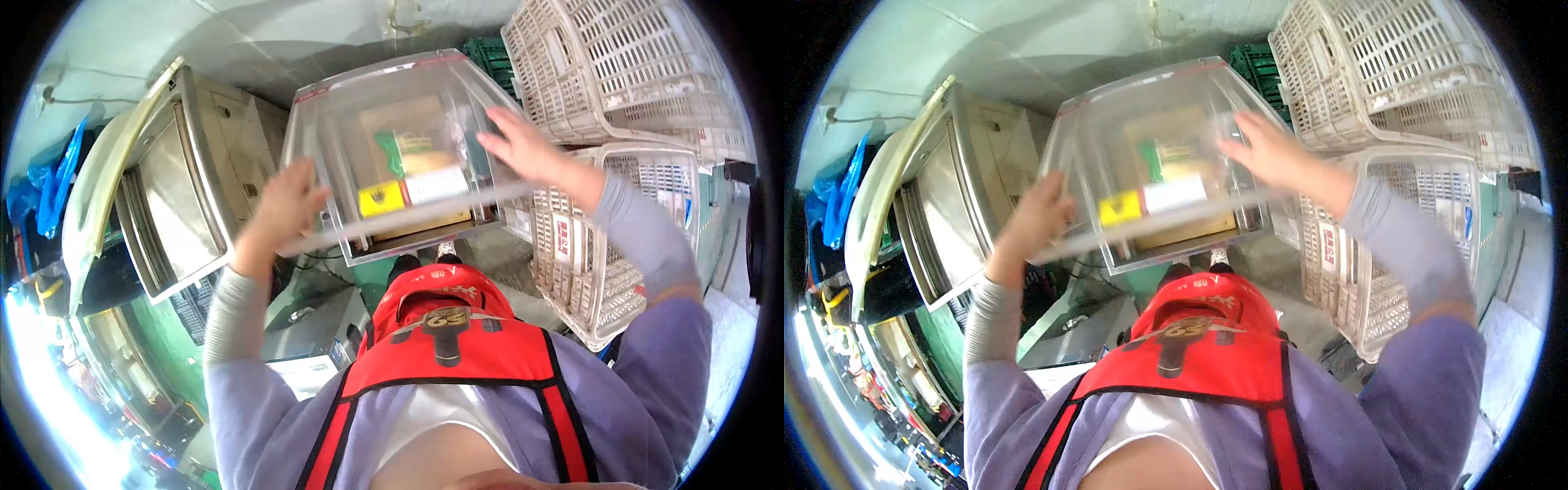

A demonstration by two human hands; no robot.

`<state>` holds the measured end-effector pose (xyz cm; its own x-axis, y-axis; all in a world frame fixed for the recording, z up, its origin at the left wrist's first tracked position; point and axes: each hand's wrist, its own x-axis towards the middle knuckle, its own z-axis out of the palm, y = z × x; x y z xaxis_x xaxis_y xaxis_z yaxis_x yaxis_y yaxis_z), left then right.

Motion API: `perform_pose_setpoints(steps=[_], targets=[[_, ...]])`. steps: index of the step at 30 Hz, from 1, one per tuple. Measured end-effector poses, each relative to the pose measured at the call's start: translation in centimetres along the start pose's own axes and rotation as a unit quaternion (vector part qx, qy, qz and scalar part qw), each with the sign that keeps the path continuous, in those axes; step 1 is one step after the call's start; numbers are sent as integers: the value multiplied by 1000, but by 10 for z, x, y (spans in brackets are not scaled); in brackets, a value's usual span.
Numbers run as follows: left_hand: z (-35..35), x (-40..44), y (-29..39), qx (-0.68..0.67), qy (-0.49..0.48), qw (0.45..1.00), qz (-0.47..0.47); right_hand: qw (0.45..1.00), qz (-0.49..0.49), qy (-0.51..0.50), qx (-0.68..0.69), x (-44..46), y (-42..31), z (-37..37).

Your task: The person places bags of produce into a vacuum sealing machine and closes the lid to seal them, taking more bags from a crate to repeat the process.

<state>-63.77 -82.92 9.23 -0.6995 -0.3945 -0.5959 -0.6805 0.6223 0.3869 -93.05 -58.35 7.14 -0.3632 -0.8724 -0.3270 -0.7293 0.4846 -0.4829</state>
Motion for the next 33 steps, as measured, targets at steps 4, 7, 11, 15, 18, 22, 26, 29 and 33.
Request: perform_pose_setpoints(steps=[4, 7, 11, 15, 18, 22, 26, 29, 33], targets=[[112, -9, -20, 165, 135, 977, 17, 979, -11, 154, -129, -44, 19, 98], [174, 3, -36, 150, 165, 975, -1, 978, 10, 172, -117, -52, 31, 153], [219, 21, -53, 139, 161, 977, -16, 973, 41, 195, -116, -47, 48, 202], [250, 38, -71, 122, 180, 976, -8, 969, 40, 212, -117, -41, 61, 225], [252, 39, -73, 82, 173, 982, -8, 970, 55, 210, -111, -37, 59, 227], [258, 41, -79, 68, 177, 982, -6, 975, 62, 187, -107, -38, 61, 232], [261, 41, -82, 83, 207, 975, -3, 970, 59, 202, -126, -36, 62, 232], [260, 40, -81, 88, 226, 970, 3, 968, 52, 207, -130, -35, 62, 234], [256, 39, -76, 79, 231, 970, -6, 967, 47, 208, -139, -35, 60, 233]])
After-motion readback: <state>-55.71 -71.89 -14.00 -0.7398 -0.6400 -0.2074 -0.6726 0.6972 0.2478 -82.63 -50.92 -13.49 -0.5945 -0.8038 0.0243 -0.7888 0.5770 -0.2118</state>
